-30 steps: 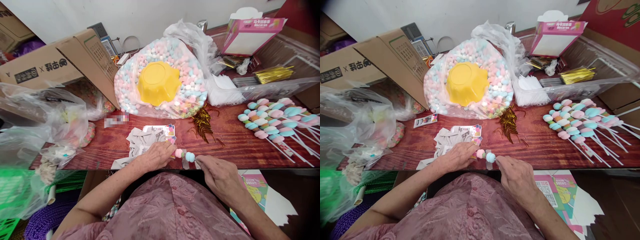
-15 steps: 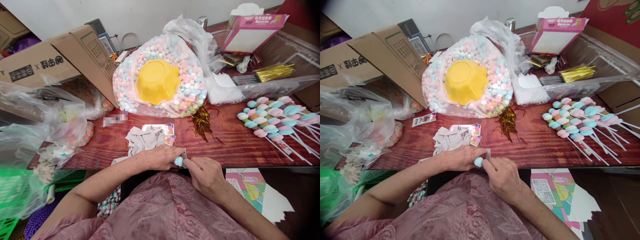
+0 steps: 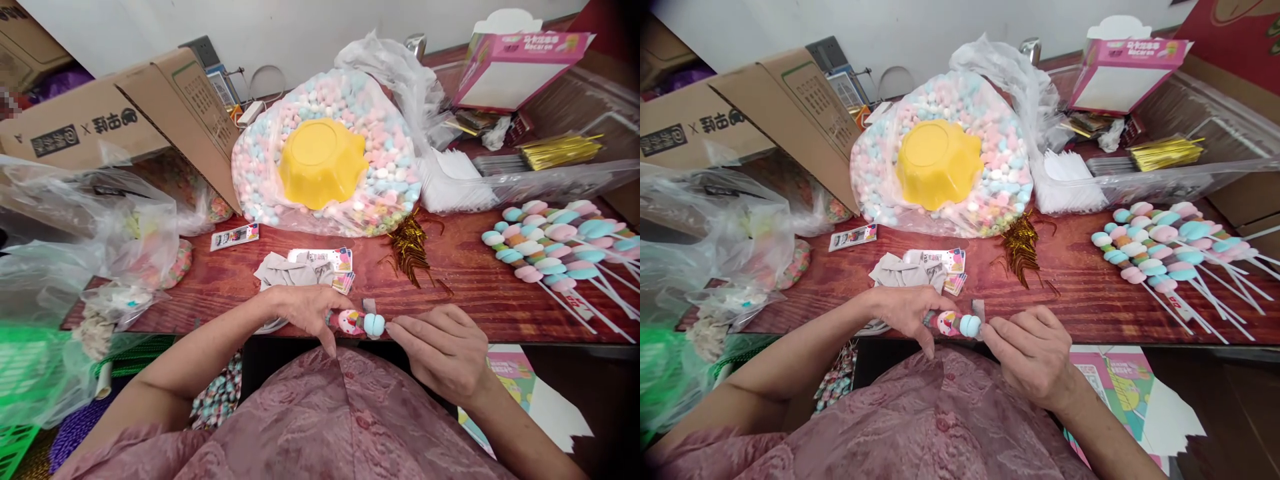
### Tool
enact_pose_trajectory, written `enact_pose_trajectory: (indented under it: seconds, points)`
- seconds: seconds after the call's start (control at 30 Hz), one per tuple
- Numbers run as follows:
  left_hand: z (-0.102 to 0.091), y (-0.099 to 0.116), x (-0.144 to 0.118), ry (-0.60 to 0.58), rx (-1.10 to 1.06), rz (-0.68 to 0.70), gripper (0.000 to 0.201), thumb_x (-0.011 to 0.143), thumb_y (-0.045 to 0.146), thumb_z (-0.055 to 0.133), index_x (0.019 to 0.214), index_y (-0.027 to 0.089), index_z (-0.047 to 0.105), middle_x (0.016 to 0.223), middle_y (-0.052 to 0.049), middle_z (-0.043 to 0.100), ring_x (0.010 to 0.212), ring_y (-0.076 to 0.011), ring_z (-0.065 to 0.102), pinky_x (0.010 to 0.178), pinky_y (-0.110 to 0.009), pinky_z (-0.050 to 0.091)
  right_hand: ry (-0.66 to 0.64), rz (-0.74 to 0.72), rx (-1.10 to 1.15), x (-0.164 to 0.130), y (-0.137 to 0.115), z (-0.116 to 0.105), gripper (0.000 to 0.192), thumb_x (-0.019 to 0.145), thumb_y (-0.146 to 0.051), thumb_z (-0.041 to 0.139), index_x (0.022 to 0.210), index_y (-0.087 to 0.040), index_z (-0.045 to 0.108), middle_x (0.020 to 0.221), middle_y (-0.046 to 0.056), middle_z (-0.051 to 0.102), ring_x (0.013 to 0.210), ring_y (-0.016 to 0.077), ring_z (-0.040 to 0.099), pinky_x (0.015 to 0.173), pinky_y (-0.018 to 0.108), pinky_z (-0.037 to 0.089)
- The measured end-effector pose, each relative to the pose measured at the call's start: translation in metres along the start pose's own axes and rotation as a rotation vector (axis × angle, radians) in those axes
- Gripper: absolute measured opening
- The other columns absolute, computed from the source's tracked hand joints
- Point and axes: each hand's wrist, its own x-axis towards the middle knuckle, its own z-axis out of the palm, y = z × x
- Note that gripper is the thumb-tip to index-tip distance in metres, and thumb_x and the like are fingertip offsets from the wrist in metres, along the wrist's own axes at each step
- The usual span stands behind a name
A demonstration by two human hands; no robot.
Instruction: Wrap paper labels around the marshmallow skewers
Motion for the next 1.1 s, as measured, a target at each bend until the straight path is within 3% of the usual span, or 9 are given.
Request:
enact_pose_trajectory:
  seconds: [0.07,0.13,0.3,0.43,0.5,0.6,0.77,0.93,1.1]
  points:
    - [0.004,0.003,0.005,-0.082,-0.132,-0.045,0.034,0.067,0.033,0.083,0.092,0.017,0.066,0.074,0.004,0.063,0.066,-0.0138,0.059,0.063,-0.022,0.044,0.014,-0.024,-0.031,0.002,-0.001,0.001,0.021,0.087,-0.008,0.055,0.1,-0.019,0.067,0.084,0.003,0.076,0.07,0.0142,0.061,0.068,0.032,0.037]
    - [0.009,0.008,0.008,-0.048,-0.075,-0.104,0.029,0.068,0.03,0.081,0.087,0.017,0.064,0.071,0.005,0.06,0.064,-0.013,0.056,0.061,-0.022,0.042,-0.036,0.01,-0.086,0.004,-0.002,0.002,0.018,0.088,-0.007,0.054,0.096,-0.017,0.066,0.078,0.003,0.074,0.065,0.0139,0.059,0.065,0.032,0.036]
    - [0.021,0.012,0.009,0.309,0.614,-0.226,0.017,0.083,0.017,0.056,0.098,0.015,0.063,0.093,-0.008,0.068,0.088,-0.0235,0.062,0.078,-0.032,0.044,-0.291,0.346,0.118,0.006,-0.003,0.004,0.018,0.097,-0.018,0.049,0.084,-0.019,0.061,0.063,-0.003,0.062,0.055,0.0105,0.055,0.057,0.028,0.035]
    - [0.022,0.004,0.007,0.389,0.823,-0.245,0.024,0.087,0.019,0.052,0.109,0.014,0.061,0.108,-0.012,0.068,0.099,-0.0273,0.062,0.086,-0.037,0.044,-0.394,0.587,0.291,0.001,0.002,0.001,0.021,0.1,-0.027,0.048,0.082,-0.021,0.059,0.058,-0.006,0.055,0.049,0.0085,0.05,0.053,0.024,0.035]
    - [0.019,0.002,0.006,0.409,0.79,-0.247,0.024,0.089,0.024,0.054,0.11,0.016,0.062,0.107,-0.011,0.069,0.097,-0.0257,0.063,0.083,-0.035,0.044,-0.327,0.564,0.227,-0.002,0.005,-0.001,0.016,0.098,-0.026,0.05,0.087,-0.021,0.06,0.063,-0.005,0.059,0.053,0.0092,0.053,0.056,0.024,0.037]
    - [0.011,0.005,0.003,0.348,0.66,-0.233,0.022,0.087,0.033,0.06,0.101,0.017,0.065,0.095,-0.007,0.071,0.086,-0.0226,0.064,0.073,-0.029,0.043,-0.214,0.382,0.084,-0.004,0.012,-0.005,0.007,0.094,-0.018,0.056,0.095,-0.021,0.062,0.077,-0.002,0.069,0.065,0.0125,0.06,0.064,0.027,0.038]
    - [0.003,0.013,-0.002,0.163,0.396,-0.205,0.022,0.077,0.034,0.074,0.092,0.018,0.07,0.074,-0.001,0.066,0.069,-0.0175,0.06,0.061,-0.024,0.036,-0.265,0.122,-0.024,0.002,0.025,-0.023,0.017,0.089,-0.008,0.056,0.098,-0.021,0.062,0.075,0.0,0.068,0.062,0.0152,0.055,0.062,0.032,0.032]
    - [0.006,0.002,-0.003,0.113,0.035,-0.14,0.036,0.07,0.045,0.08,0.087,0.014,0.07,0.07,0.003,0.059,0.066,-0.0127,0.051,0.058,-0.021,0.034,-0.259,0.05,0.0,0.005,0.034,-0.039,0.028,0.085,-0.003,0.054,0.103,-0.022,0.063,0.082,0.001,0.072,0.068,0.0168,0.058,0.064,0.034,0.034]
    - [0.009,-0.009,-0.002,0.14,-0.219,-0.081,0.04,0.067,0.047,0.081,0.086,0.013,0.069,0.072,0.004,0.057,0.068,-0.0119,0.049,0.062,-0.021,0.036,-0.194,0.082,0.018,0.003,0.032,-0.043,0.031,0.083,-0.001,0.057,0.102,-0.024,0.065,0.079,0.0,0.072,0.069,0.0173,0.057,0.065,0.035,0.035]
